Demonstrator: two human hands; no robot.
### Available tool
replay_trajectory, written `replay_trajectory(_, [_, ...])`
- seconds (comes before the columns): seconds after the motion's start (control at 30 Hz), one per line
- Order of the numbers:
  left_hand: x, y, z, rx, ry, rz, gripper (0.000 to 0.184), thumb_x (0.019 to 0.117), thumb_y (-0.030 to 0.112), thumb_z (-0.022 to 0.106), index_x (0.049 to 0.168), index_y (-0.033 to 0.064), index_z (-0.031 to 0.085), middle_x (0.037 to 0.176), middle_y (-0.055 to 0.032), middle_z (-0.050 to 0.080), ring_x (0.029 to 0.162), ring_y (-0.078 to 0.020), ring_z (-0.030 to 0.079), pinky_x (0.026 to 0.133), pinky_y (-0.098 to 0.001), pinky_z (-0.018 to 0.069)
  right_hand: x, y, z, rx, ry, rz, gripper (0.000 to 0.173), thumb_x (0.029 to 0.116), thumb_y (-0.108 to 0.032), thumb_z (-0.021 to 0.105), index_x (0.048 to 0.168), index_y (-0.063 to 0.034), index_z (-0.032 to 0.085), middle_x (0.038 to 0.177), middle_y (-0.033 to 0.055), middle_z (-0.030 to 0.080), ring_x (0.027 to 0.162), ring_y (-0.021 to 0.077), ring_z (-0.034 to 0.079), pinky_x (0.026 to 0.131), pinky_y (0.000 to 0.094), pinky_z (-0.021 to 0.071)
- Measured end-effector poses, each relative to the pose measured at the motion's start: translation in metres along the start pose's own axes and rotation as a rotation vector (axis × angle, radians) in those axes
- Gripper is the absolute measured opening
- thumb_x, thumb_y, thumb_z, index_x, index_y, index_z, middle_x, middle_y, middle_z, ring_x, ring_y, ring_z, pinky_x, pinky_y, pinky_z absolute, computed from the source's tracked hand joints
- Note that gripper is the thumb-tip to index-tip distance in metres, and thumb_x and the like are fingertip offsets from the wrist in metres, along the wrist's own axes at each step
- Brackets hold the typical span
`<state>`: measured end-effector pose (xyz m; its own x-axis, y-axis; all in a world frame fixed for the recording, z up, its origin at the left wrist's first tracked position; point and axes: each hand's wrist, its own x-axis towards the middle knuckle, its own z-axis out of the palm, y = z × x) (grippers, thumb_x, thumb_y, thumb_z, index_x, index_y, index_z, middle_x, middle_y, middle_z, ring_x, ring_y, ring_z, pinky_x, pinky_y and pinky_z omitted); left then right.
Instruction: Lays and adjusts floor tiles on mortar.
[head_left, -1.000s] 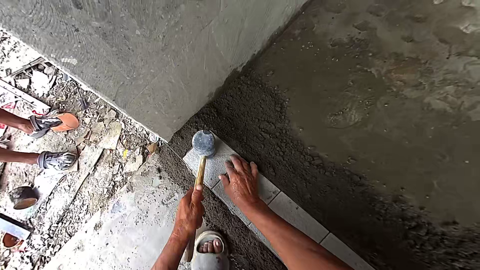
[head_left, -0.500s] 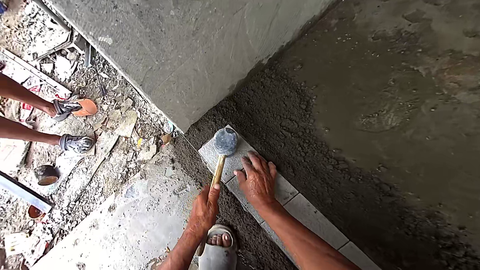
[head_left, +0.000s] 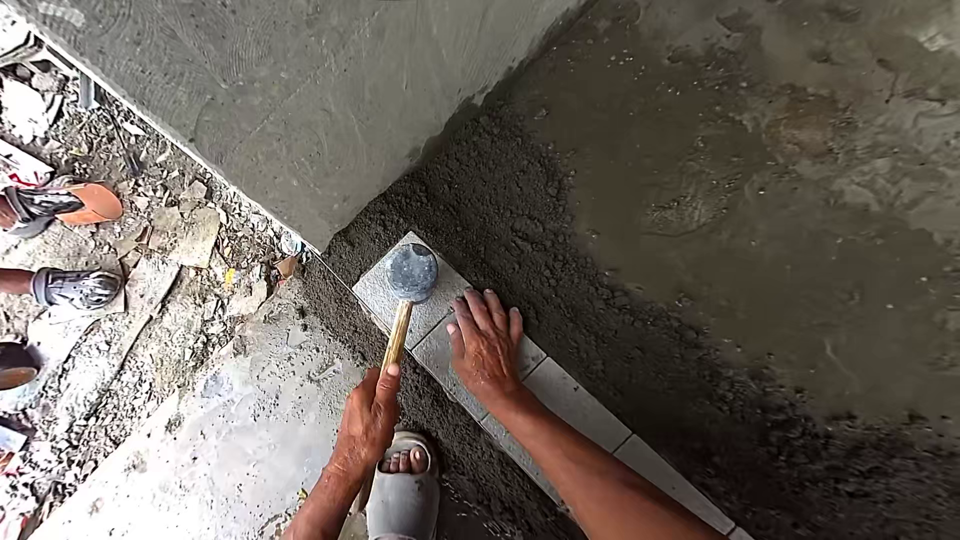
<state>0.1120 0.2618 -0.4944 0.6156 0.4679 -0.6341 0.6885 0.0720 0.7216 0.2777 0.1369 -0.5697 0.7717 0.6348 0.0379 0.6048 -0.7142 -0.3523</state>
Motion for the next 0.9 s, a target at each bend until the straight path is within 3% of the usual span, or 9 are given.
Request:
replay_trajectory(0.27, [0.01, -0.005, 0.001, 0.033, -0.026, -0.028, 0.063, 0.1058, 0.062, 0.031, 0.103, 0.0067, 0.061, 0.057, -0.0031, 0.051, 0.042, -0.0148, 0.048, 0.043, -0.0298, 0.0441, 0.003, 0.0, -0.006, -0.023, -0.05, 0.003, 0.046, 0.107, -0.031, 0.042, 0.147, -0.0143, 0.057, 0.16, 0.0067, 0.044, 0.152, 0.037, 0.031, 0.118, 0.071, 0.0199])
replay_trajectory(0.4, [0.01, -0.005, -0.002, 0.0, -0.04, -0.033, 0.062, 0.1061, 0.061, 0.032, 0.102, 0.0068, 0.061, 0.057, -0.0034, 0.05, 0.042, -0.0145, 0.047, 0.042, -0.029, 0.0436, -0.007, -0.005, -0.007, 0.034, 0.036, -0.008, 0.046, 0.1062, -0.029, 0.042, 0.146, -0.0114, 0.057, 0.162, 0.0093, 0.042, 0.154, 0.0377, 0.028, 0.119, 0.0699, 0.0194])
replay_trajectory(0.53, [0.008, -0.001, -0.003, -0.035, -0.061, -0.049, 0.06, 0.1071, 0.058, 0.031, 0.102, 0.0058, 0.061, 0.057, -0.0021, 0.05, 0.04, -0.0126, 0.046, 0.04, -0.0271, 0.0427, -0.014, -0.004, -0.014, 0.04, 0.028, 0.06, 0.055, 0.107, -0.035, 0.038, 0.155, -0.0087, 0.044, 0.168, 0.015, 0.027, 0.156, 0.0373, 0.02, 0.12, 0.0686, 0.0186])
replay_trajectory(0.7, [0.011, -0.002, -0.005, -0.046, -0.063, -0.064, 0.058, 0.1082, 0.056, 0.032, 0.103, 0.0047, 0.061, 0.056, -0.0027, 0.05, 0.04, -0.0125, 0.045, 0.04, -0.0267, 0.0425, 0.005, 0.0, -0.009, -0.029, -0.097, 0.117, 0.058, 0.1072, -0.041, 0.038, 0.157, -0.0101, 0.042, 0.172, 0.0153, 0.012, 0.159, 0.0385, 0.008, 0.121, 0.0695, 0.0109])
replay_trajectory(0.8, [0.01, -0.003, -0.006, -0.035, -0.069, -0.052, 0.059, 0.1077, 0.057, 0.032, 0.099, 0.0057, 0.06, 0.056, -0.0033, 0.05, 0.04, -0.0131, 0.045, 0.04, -0.0266, 0.0426, -0.009, -0.012, -0.009, 0.027, -0.095, 0.039, 0.052, 0.1072, -0.035, 0.043, 0.153, -0.0111, 0.047, 0.172, 0.0143, 0.014, 0.158, 0.0385, 0.009, 0.12, 0.0713, 0.0132])
replay_trajectory(0.9, [0.01, -0.001, -0.009, -0.023, -0.079, -0.04, 0.06, 0.1075, 0.058, 0.031, 0.099, 0.0055, 0.06, 0.057, -0.0036, 0.05, 0.04, -0.0131, 0.046, 0.04, -0.0265, 0.0431, -0.036, -0.028, -0.009, 0.188, -0.113, -0.125, 0.045, 0.1068, -0.035, 0.043, 0.144, -0.0166, 0.061, 0.168, 0.0119, 0.029, 0.157, 0.0363, 0.019, 0.12, 0.0712, 0.0158])
